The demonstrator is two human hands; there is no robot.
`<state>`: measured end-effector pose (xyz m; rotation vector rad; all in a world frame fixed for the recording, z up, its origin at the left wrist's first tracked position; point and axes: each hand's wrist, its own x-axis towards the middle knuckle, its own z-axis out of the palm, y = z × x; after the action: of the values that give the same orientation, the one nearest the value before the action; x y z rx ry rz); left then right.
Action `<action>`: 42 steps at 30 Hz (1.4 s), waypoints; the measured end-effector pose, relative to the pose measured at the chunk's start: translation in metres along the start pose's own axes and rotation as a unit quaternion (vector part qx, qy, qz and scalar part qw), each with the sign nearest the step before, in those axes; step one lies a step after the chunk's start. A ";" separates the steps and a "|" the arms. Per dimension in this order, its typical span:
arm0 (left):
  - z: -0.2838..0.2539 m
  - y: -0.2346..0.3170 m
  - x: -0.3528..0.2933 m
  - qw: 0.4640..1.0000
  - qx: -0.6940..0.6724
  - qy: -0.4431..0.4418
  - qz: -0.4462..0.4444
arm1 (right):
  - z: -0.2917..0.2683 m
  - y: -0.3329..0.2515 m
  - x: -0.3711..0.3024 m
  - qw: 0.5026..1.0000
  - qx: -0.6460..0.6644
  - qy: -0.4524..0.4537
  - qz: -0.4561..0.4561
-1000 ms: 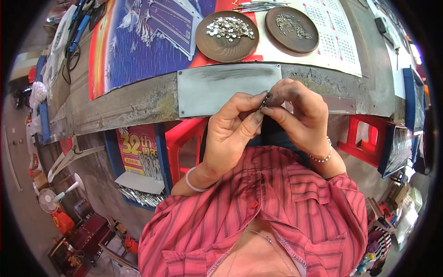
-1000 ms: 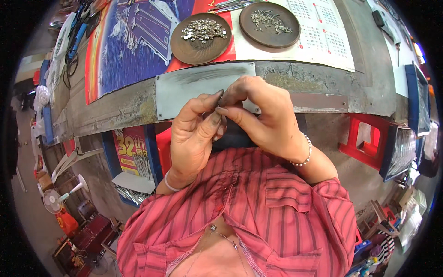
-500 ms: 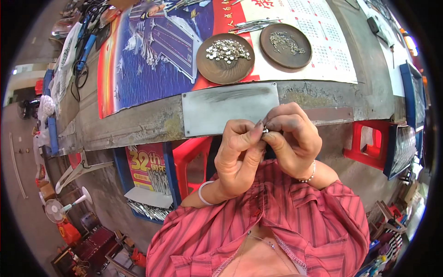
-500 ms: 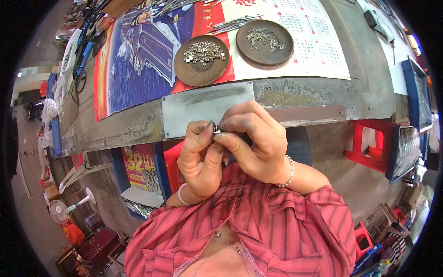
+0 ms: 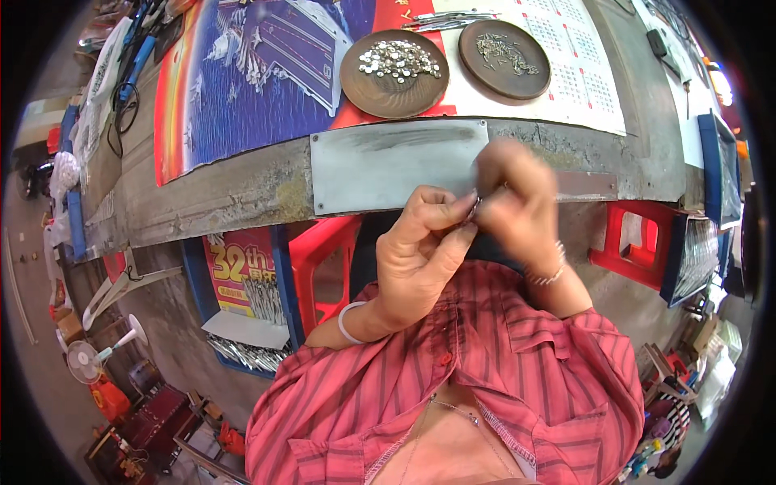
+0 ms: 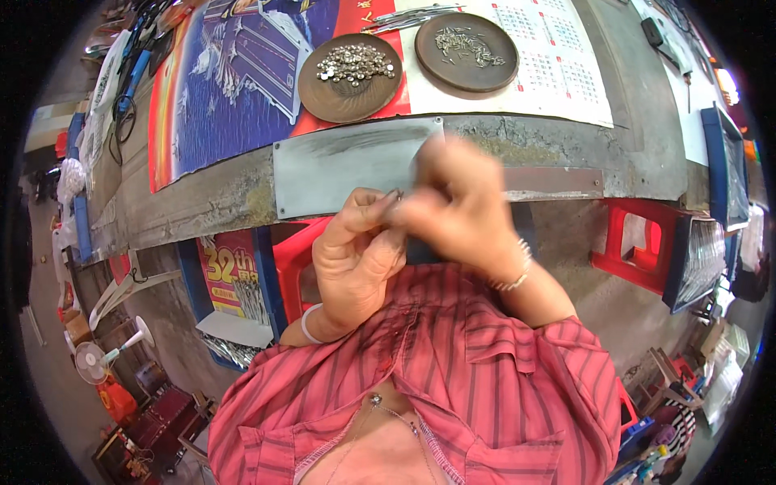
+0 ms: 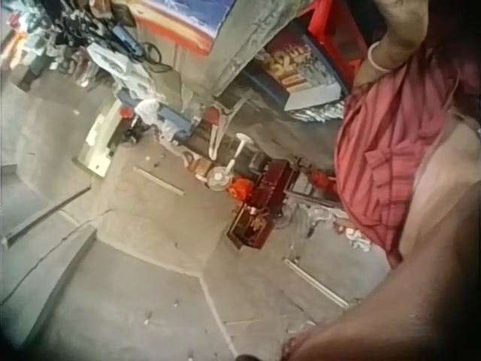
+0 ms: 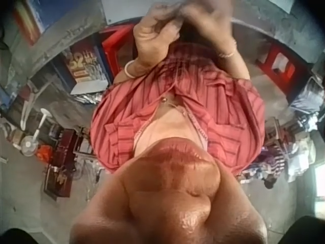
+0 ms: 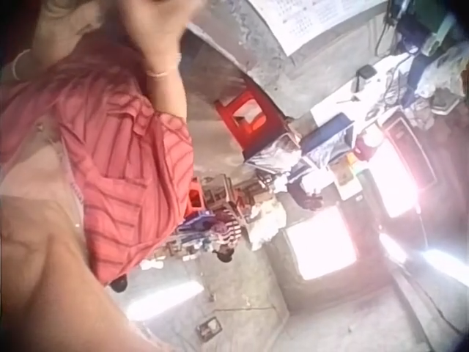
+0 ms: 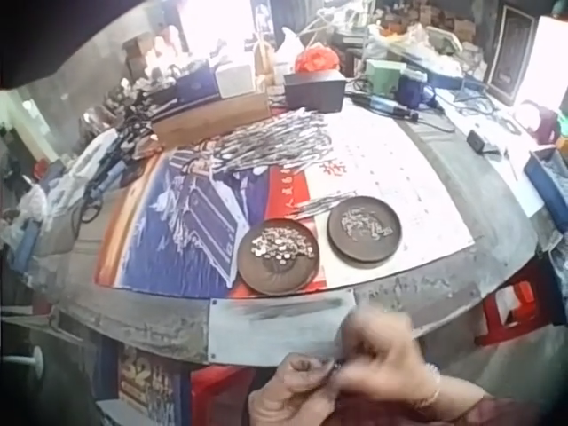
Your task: Assembling small metal components by hand at a workbench.
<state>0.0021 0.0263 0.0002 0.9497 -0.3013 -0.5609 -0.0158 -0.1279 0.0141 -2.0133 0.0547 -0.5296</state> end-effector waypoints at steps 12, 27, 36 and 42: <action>-0.004 0.003 -0.002 0.974 -0.187 0.054 -0.117 | 0.010 -0.005 0.001 0.984 0.037 0.082 -0.152; -0.024 0.029 0.029 0.987 0.026 0.008 -0.156 | -0.039 0.039 -0.015 0.985 0.057 0.158 0.028; -0.025 0.037 0.089 0.818 0.543 -0.189 0.030 | -0.037 0.056 -0.032 0.990 -0.025 0.141 -0.019; -0.023 0.018 0.116 0.705 0.639 -0.268 0.149 | -0.036 0.055 -0.026 0.985 -0.052 0.157 -0.040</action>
<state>0.1134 -0.0166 0.0029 2.0154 -1.4888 -0.2417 -0.0431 -0.1785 -0.0274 -2.0218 0.1976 -0.9097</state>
